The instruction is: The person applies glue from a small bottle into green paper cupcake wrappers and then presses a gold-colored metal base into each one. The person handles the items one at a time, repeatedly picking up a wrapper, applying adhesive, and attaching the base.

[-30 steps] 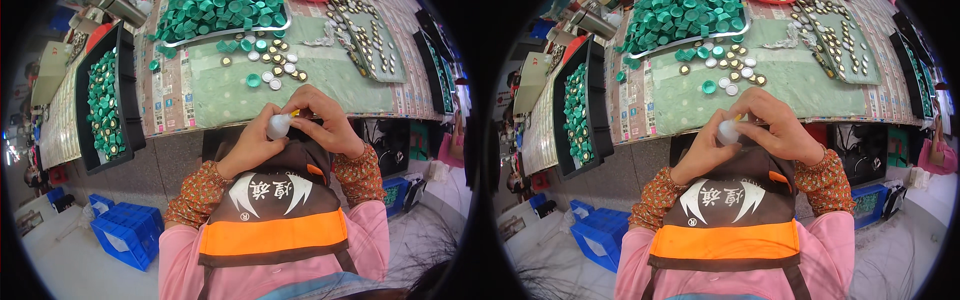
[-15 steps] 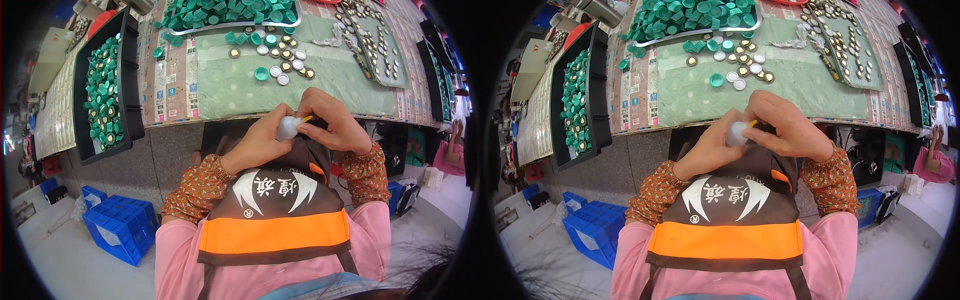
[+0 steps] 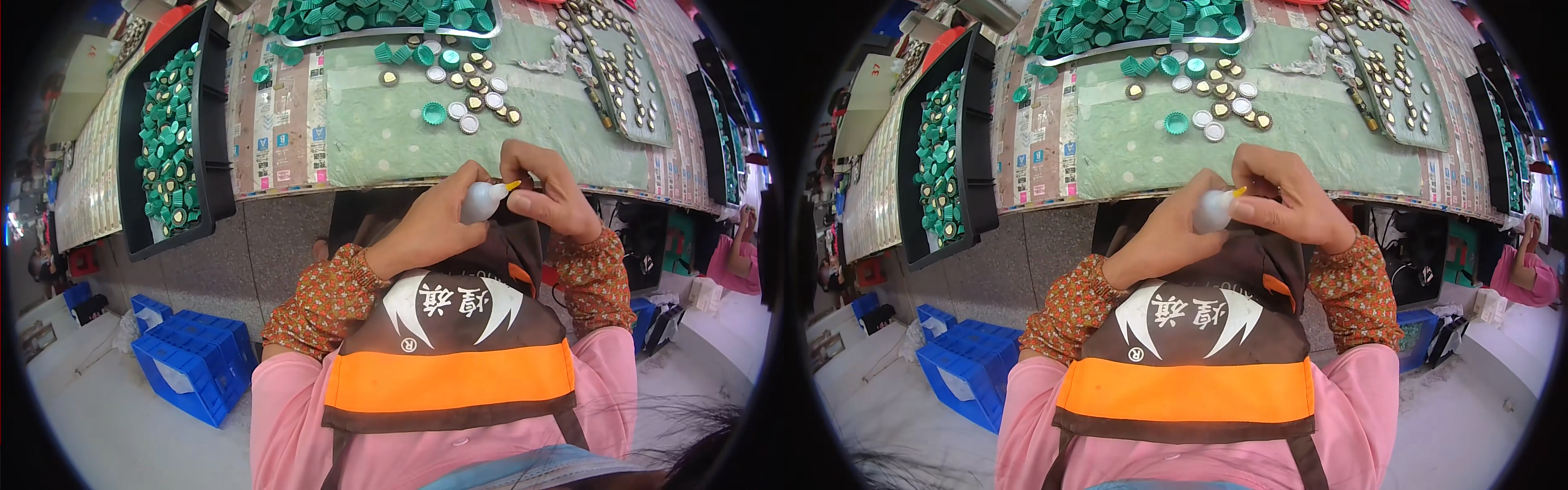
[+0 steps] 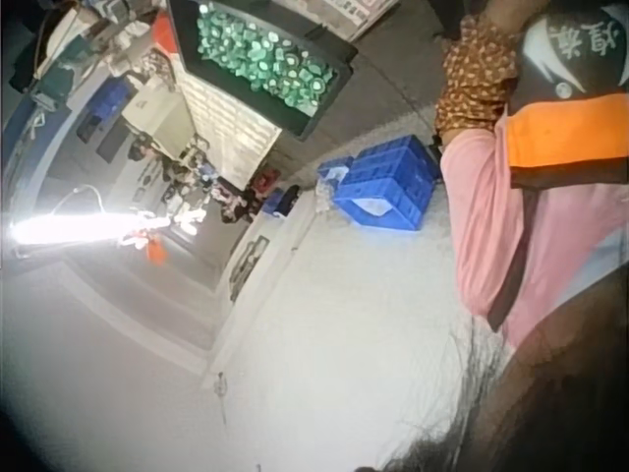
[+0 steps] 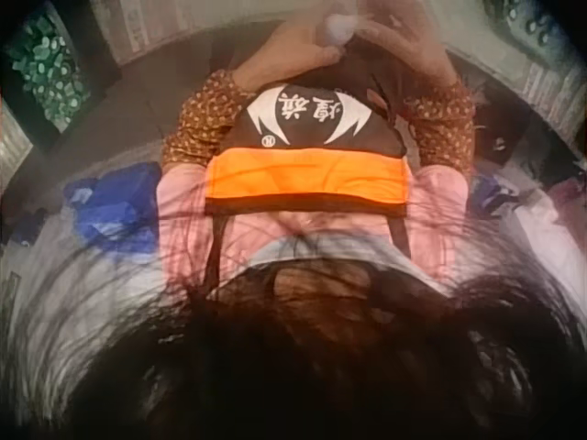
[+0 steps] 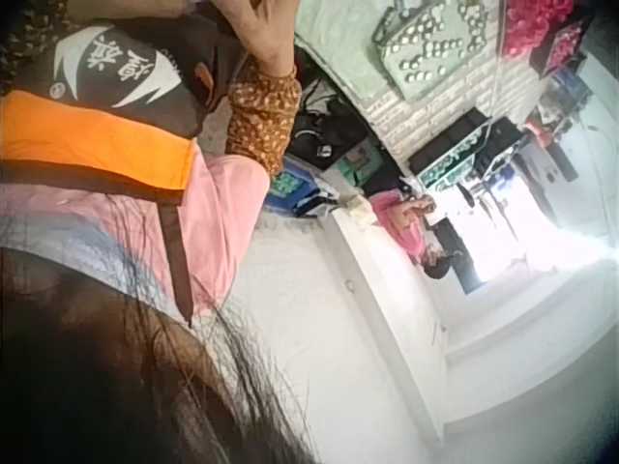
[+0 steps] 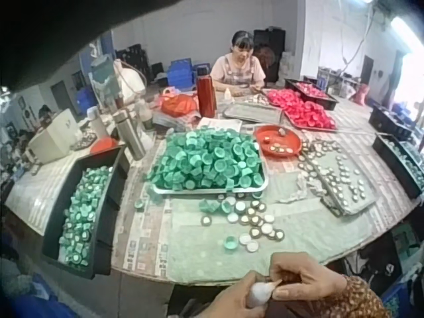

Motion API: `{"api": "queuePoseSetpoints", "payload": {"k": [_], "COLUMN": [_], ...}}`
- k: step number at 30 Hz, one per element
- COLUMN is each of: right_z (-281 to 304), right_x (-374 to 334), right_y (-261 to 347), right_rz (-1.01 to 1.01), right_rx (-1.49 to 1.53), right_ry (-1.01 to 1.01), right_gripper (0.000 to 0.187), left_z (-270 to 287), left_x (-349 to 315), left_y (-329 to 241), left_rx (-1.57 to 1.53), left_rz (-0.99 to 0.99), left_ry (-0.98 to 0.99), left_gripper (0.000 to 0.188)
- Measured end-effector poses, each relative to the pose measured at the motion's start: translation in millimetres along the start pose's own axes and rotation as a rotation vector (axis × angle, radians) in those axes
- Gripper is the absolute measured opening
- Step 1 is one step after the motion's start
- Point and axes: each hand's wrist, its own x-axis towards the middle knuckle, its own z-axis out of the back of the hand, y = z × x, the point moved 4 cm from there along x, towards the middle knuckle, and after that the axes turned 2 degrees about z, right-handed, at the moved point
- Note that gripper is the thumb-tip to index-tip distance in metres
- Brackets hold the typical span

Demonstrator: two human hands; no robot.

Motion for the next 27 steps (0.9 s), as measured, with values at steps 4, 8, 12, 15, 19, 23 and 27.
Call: {"api": "queuePoseSetpoints", "payload": {"k": [4, 8, 12, 15, 19, 23, 27], "right_z": [-6.3, -4.6, -12.5, -23.8, -9.4, -0.8, -5.1], "right_x": [1.4, 1.7, 1.6, -3.5, -6.1, -0.4, -0.5], "right_y": [3.4, -0.2, -4.5, -19.7, -23.3, -9.5, -8.3], "right_rz": [-0.048, 0.216, 0.228, 0.122, -0.104, -0.002, 0.111], "right_rx": [0.135, -0.196, -0.31, -0.323, 0.045, 0.045, -0.174], "right_ry": [-0.016, 0.018, -0.089, -0.211, -0.048, 0.032, 0.017], "right_gripper": [0.025, 0.02, 0.026, 0.034, 0.036, 0.031, 0.027], "left_z": [-1.6, -4.5, -8.0, -9.0, -5.2, -4.2, -8.1], "left_x": [0.6, 0.3, 3.7, 8.0, 7.7, 4.6, 5.5], "left_y": [3.1, 4.2, 7.2, 16.7, 10.5, 5.5, 6.2], "left_rx": [-0.002, -0.028, -0.036, -0.022, 0.005, -0.003, -0.029], "left_rz": [0.007, 0.006, -0.041, -0.101, -0.035, 0.009, -0.003], "left_ry": [0.038, 0.074, 0.055, -0.003, 0.006, 0.015, 0.052], "left_gripper": [0.046, 0.048, 0.047, 0.046, 0.046, 0.045, 0.044]}}
